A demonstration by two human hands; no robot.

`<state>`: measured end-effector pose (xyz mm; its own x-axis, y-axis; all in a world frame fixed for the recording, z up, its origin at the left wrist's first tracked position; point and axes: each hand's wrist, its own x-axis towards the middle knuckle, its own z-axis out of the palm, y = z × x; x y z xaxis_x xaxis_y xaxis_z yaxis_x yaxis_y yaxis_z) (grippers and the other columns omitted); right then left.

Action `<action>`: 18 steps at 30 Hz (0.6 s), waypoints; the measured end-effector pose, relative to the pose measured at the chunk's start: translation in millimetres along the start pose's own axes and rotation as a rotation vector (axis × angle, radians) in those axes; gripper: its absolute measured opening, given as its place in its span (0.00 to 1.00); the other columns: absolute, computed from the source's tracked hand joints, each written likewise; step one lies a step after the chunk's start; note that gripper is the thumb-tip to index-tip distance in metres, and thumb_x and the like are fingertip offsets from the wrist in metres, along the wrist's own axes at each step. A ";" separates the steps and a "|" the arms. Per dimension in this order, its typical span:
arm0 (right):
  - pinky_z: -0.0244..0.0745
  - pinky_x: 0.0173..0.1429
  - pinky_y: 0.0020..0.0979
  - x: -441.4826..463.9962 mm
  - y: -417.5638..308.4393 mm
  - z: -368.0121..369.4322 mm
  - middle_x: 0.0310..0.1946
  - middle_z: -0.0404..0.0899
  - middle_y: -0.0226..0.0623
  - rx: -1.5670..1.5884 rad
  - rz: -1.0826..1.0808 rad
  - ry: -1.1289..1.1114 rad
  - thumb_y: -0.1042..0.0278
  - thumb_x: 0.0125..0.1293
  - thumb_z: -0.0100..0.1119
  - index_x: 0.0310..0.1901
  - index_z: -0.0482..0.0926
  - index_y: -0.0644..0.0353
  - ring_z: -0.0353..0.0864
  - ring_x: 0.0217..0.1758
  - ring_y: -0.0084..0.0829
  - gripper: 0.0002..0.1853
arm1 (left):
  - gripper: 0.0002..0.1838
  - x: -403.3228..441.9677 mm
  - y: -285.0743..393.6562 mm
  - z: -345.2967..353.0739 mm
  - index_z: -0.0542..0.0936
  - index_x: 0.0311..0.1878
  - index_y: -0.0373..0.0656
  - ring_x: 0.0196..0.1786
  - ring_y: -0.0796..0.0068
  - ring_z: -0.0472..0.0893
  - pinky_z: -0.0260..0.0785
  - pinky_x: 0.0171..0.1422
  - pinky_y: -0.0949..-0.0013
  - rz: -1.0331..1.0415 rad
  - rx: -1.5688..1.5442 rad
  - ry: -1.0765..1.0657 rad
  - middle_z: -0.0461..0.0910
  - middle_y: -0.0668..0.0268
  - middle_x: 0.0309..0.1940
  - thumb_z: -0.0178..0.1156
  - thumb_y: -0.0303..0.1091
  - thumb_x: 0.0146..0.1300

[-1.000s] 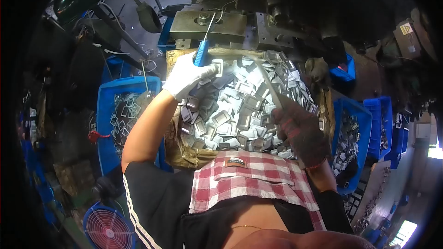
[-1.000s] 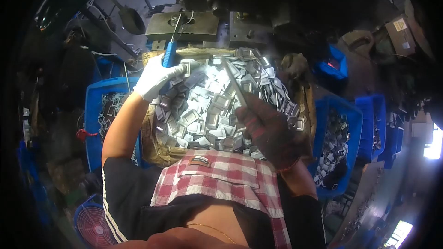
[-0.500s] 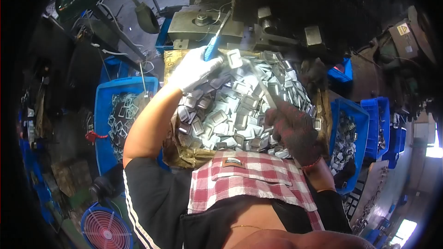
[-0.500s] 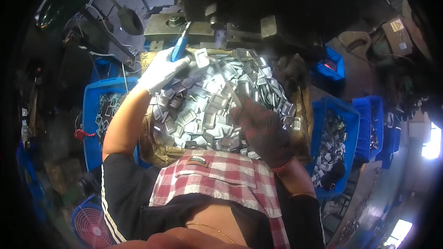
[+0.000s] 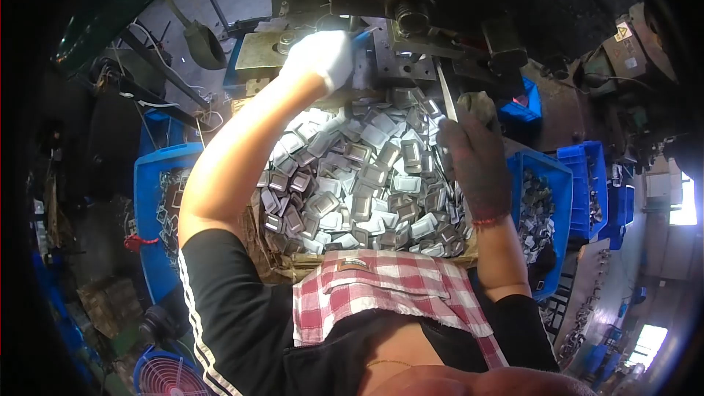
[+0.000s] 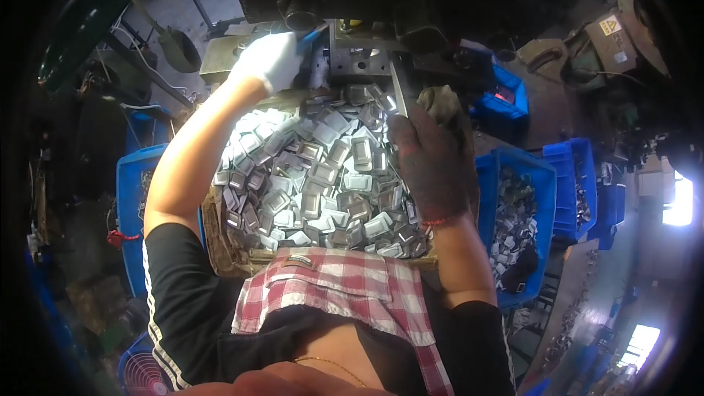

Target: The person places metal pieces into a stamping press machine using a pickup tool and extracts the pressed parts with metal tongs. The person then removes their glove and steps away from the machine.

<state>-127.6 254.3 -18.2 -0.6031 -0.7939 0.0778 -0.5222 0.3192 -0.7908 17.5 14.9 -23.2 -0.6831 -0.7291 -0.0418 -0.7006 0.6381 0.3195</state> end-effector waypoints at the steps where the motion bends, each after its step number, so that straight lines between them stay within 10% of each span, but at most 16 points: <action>1: 0.70 0.27 0.23 3.4 -10.5 4.4 0.32 0.82 0.29 0.030 0.016 -0.025 0.63 0.70 0.60 0.54 0.83 0.56 0.76 0.24 0.18 0.14 | 0.18 -10.3 -9.6 4.8 0.85 0.41 0.35 0.43 0.46 0.86 0.78 0.50 0.53 0.012 -0.037 0.049 0.86 0.45 0.39 0.60 0.43 0.67; 9: 0.78 0.38 0.25 9.2 -2.8 16.0 0.43 0.83 0.34 0.012 0.118 -0.104 0.65 0.67 0.67 0.52 0.83 0.57 0.82 0.40 0.20 0.14 | 0.21 -107.7 -20.7 31.6 0.83 0.38 0.39 0.43 0.52 0.85 0.76 0.49 0.54 0.008 0.028 -0.104 0.84 0.51 0.37 0.69 0.51 0.59; 14: 0.75 0.34 0.24 17.2 26.8 1.6 0.40 0.84 0.33 -0.851 -0.743 0.286 0.66 0.67 0.67 0.56 0.82 0.56 0.83 0.37 0.20 0.16 | 0.15 -118.6 -16.2 31.7 0.83 0.38 0.38 0.42 0.53 0.85 0.76 0.49 0.54 0.044 0.079 0.006 0.83 0.52 0.36 0.69 0.42 0.56; 18: 0.72 0.41 0.29 0.0 16.2 -12.9 0.45 0.81 0.38 -0.574 -0.430 0.129 0.67 0.68 0.64 0.59 0.80 0.57 0.78 0.41 0.28 0.18 | 0.15 -117.5 -17.3 27.8 0.83 0.39 0.39 0.42 0.53 0.85 0.77 0.48 0.56 0.055 0.118 -0.044 0.83 0.52 0.37 0.69 0.40 0.55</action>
<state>-143.8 266.2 -23.1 -0.3213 -0.8540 0.4093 -0.9416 0.2422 -0.2339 104.1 96.4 -50.1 -0.7274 -0.6827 -0.0694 -0.6797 0.7029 0.2094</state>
